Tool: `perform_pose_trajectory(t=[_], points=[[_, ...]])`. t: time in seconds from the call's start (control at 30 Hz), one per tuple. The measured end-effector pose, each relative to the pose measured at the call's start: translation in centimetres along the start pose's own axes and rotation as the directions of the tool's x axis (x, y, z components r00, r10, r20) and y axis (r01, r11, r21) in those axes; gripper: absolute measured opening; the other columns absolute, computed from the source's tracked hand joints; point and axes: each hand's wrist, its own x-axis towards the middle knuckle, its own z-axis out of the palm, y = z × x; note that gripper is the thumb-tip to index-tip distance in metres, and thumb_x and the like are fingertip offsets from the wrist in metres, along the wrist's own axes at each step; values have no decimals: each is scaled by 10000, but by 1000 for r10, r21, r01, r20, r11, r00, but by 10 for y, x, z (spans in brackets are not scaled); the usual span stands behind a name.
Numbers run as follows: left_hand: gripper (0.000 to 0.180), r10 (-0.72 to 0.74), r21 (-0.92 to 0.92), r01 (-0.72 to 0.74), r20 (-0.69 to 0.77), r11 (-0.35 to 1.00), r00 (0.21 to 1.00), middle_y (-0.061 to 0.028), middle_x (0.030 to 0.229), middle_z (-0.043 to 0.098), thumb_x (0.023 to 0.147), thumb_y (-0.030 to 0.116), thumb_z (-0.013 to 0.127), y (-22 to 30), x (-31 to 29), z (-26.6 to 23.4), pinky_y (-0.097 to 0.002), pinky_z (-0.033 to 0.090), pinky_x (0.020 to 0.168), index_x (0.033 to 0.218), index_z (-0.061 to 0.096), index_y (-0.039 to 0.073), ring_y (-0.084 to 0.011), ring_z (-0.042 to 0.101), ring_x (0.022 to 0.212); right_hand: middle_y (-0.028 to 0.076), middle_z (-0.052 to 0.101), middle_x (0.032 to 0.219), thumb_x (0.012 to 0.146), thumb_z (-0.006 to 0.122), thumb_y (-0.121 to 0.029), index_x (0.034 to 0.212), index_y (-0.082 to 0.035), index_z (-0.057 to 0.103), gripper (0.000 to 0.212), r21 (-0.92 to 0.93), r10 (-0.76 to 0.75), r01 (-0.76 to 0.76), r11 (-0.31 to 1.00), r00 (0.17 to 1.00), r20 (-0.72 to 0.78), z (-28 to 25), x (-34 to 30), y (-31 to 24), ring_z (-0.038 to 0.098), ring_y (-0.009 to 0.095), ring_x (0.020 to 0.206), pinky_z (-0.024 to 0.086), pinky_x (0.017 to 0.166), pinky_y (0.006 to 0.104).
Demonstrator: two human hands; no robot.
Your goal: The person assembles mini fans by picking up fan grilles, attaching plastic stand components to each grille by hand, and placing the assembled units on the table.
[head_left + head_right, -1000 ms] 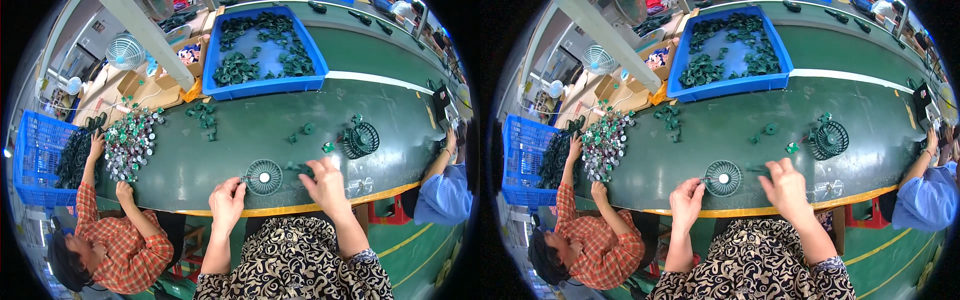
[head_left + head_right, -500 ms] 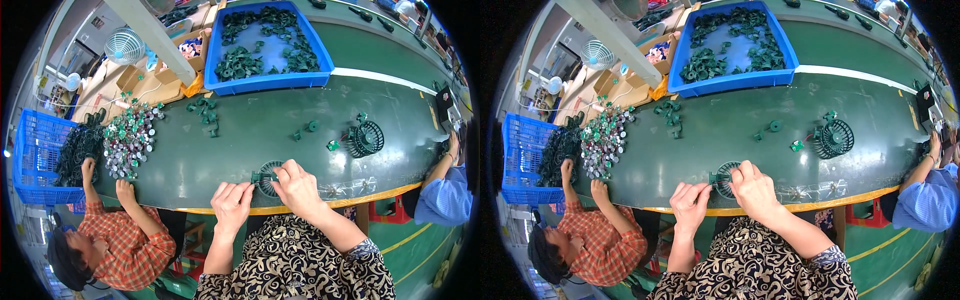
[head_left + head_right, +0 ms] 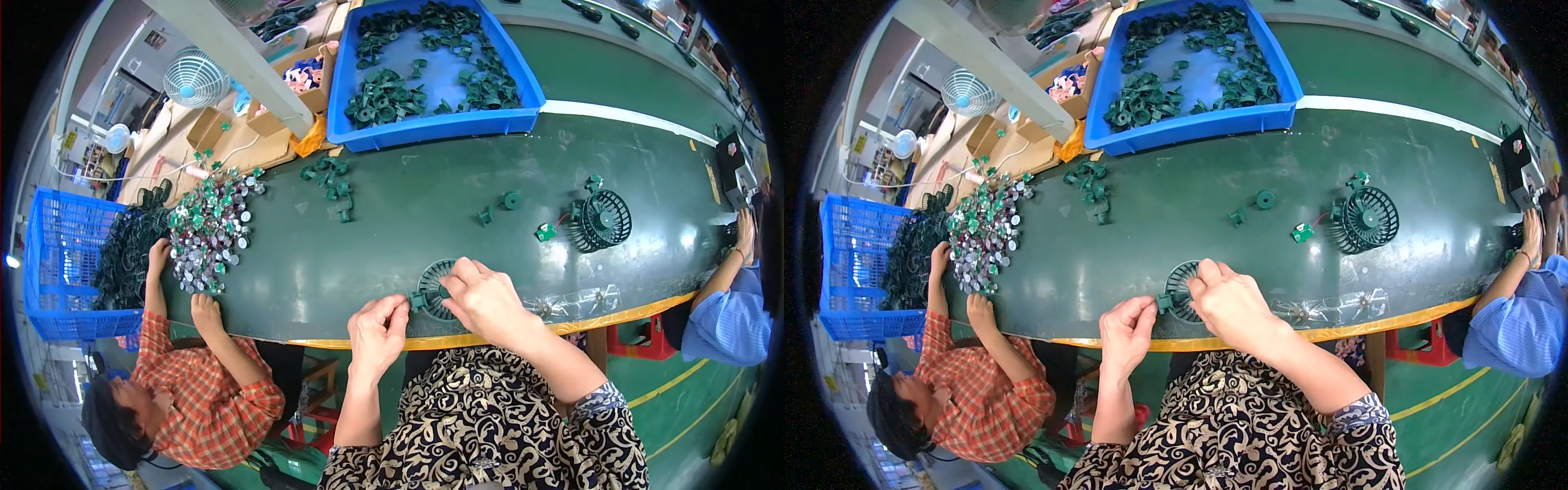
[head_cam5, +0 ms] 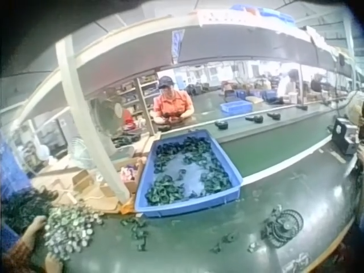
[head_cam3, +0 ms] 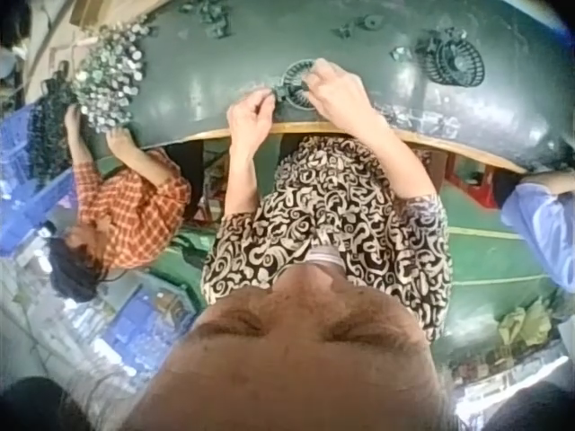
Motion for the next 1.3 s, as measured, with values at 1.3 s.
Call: perform_pose_trajectory(t=[1.3], points=[[348, 100, -88, -113, -135, 990, 986, -66, 987, 669, 935, 33, 687, -10, 13, 37, -282, 503, 746, 1277, 636, -5, -141, 603, 847, 112, 641, 1288, 778, 834, -117, 978, -23, 772, 229, -214, 343, -519, 827, 769, -540, -116, -76, 101, 632, 324, 1074, 553, 880, 416]])
